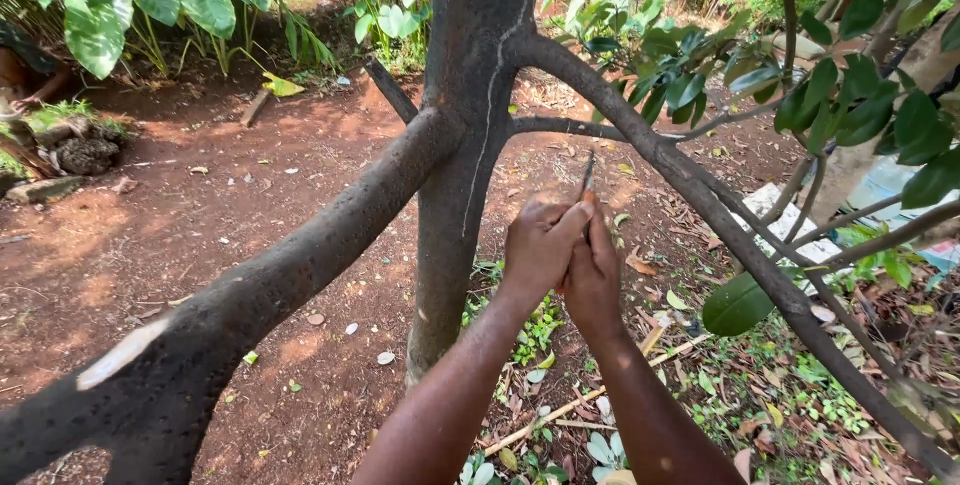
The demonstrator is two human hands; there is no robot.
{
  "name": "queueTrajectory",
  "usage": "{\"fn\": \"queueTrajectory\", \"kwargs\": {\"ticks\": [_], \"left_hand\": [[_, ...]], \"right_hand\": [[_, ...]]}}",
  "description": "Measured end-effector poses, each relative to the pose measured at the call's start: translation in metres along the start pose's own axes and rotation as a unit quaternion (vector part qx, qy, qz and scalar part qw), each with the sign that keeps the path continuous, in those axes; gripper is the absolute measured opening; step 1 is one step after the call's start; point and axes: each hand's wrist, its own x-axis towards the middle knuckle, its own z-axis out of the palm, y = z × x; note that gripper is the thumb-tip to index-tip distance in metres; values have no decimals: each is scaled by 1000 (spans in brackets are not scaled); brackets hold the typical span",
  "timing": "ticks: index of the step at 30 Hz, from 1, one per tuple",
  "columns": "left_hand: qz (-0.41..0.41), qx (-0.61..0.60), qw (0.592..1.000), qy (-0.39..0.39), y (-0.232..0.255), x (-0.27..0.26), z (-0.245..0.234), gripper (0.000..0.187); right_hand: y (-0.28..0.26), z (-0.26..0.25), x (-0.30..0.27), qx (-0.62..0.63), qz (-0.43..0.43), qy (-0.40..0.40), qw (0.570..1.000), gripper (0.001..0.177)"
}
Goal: The person uses a knife to cut a small branch from a tree trunk in an outdoor garden setting. The person holds the branch with one hand while cutting with the other, then removes the cut piece.
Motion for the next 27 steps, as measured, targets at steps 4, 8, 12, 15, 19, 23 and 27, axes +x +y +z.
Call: {"fn": "queueTrajectory", "kwargs": {"ticks": [4, 8, 12, 15, 19, 23, 27], "left_hand": [[0, 11, 1000, 13, -16, -9, -5, 33], [36, 17, 999, 12, -13, -6, -13, 31], [54, -10, 998, 24, 9, 7, -22, 33], [48, -20, 998, 38, 10, 10, -22, 33], [46, -23, 998, 36, -4, 18, -22, 35], [32, -28, 998, 41, -6, 18, -22, 34], [14, -22, 999, 44, -2, 16, -23, 32]], "right_hand": [[-2, 5, -11, 1, -9, 1, 1000, 56], [-20, 7, -3, 20, -15, -40, 999, 59], [15, 5, 9, 16, -25, -32, 999, 58], [39, 5, 15, 12, -42, -24, 999, 57], [42, 7, 18, 14, -50, -26, 998, 54], [42, 6, 20, -17, -51, -15, 998, 53], [43, 7, 19, -7, -53, -19, 998, 54]]}}
